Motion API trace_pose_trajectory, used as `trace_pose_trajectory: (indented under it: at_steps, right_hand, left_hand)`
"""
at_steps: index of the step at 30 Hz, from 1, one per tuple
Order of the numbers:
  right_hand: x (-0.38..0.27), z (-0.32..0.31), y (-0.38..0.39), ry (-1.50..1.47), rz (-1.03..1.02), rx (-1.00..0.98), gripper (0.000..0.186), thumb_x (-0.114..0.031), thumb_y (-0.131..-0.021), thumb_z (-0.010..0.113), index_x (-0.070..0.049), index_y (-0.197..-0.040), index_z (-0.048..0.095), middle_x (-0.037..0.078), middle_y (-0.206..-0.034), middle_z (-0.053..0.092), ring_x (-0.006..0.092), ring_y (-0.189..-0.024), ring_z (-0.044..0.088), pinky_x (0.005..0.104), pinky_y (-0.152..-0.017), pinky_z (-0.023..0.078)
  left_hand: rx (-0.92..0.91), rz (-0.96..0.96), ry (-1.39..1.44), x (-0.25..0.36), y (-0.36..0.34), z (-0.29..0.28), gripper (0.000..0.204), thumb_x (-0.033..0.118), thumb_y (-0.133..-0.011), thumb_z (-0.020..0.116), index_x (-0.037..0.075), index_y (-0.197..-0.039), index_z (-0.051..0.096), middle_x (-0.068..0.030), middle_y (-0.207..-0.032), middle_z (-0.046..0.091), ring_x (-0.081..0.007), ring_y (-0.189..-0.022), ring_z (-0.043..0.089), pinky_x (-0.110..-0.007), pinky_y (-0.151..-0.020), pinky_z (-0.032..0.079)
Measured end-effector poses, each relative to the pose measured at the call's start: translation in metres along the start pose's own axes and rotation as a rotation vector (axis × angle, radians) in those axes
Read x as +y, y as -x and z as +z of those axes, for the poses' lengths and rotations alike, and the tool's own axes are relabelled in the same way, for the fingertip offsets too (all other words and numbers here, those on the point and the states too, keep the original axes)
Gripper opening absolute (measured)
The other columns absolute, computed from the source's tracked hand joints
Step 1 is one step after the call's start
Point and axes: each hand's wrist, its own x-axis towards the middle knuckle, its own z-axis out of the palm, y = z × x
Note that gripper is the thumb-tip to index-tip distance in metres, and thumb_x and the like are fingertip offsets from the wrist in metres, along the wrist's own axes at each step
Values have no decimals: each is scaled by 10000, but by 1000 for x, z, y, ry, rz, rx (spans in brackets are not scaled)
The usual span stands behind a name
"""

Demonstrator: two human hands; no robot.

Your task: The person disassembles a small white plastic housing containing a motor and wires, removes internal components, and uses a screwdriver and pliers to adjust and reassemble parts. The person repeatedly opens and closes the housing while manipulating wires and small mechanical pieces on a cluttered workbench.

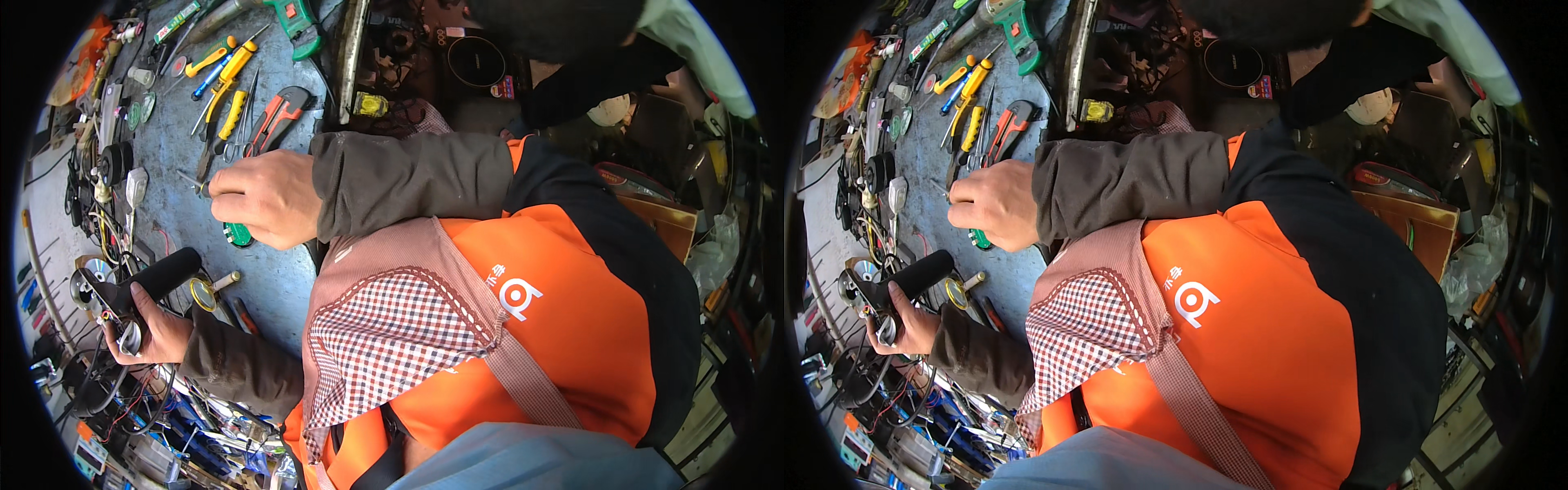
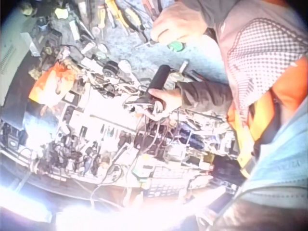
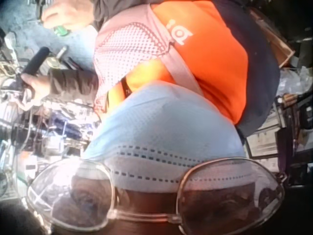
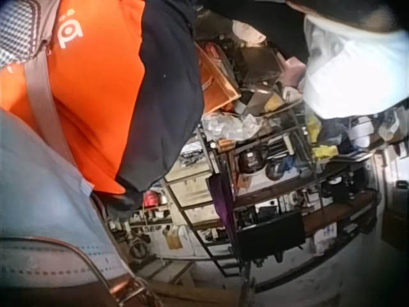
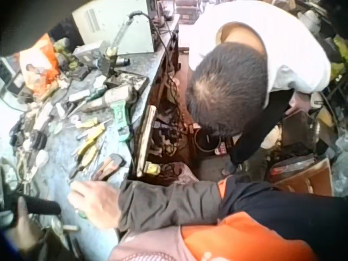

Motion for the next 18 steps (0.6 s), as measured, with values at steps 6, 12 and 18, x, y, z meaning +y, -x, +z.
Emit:
trace_pose_trajectory:
  at_steps: [6, 12, 18]
  right_hand:
    - [0, -2, 0, -17, 2, 32, 272, -21, -740, 702, -43, -991, 601, 125, -1064, 612, 341, -963, 670, 440, -757, 574]
    - [2, 2, 0, -8, 9, 41, 286, -14, -736, 699, -50, -1003, 601, 112, -1055, 618, 345, -945, 675, 441, -745, 571]
    - [2, 1, 0, -2, -9, 70, 239, -17, -743, 659, -44, -979, 630, 123, -1009, 625, 339, -902, 683, 437, -736, 579]
  left_hand:
    - [-4, 30, 36, 2, 0, -3, 650, -52, -767, 893, 23, -1287, 509, -203, -1263, 614, -306, -1100, 664, -410, -959, 621]
    - [-37, 100, -1, 5, -7, -6, 560, -70, -776, 879, 9, -1243, 581, -185, -1324, 587, -307, -1156, 635, -421, -996, 607]
    - [-73, 31, 66, 15, -5, -8, 560, -63, -759, 893, 11, -1231, 601, -188, -1417, 503, -318, -1205, 606, -439, -1036, 595]
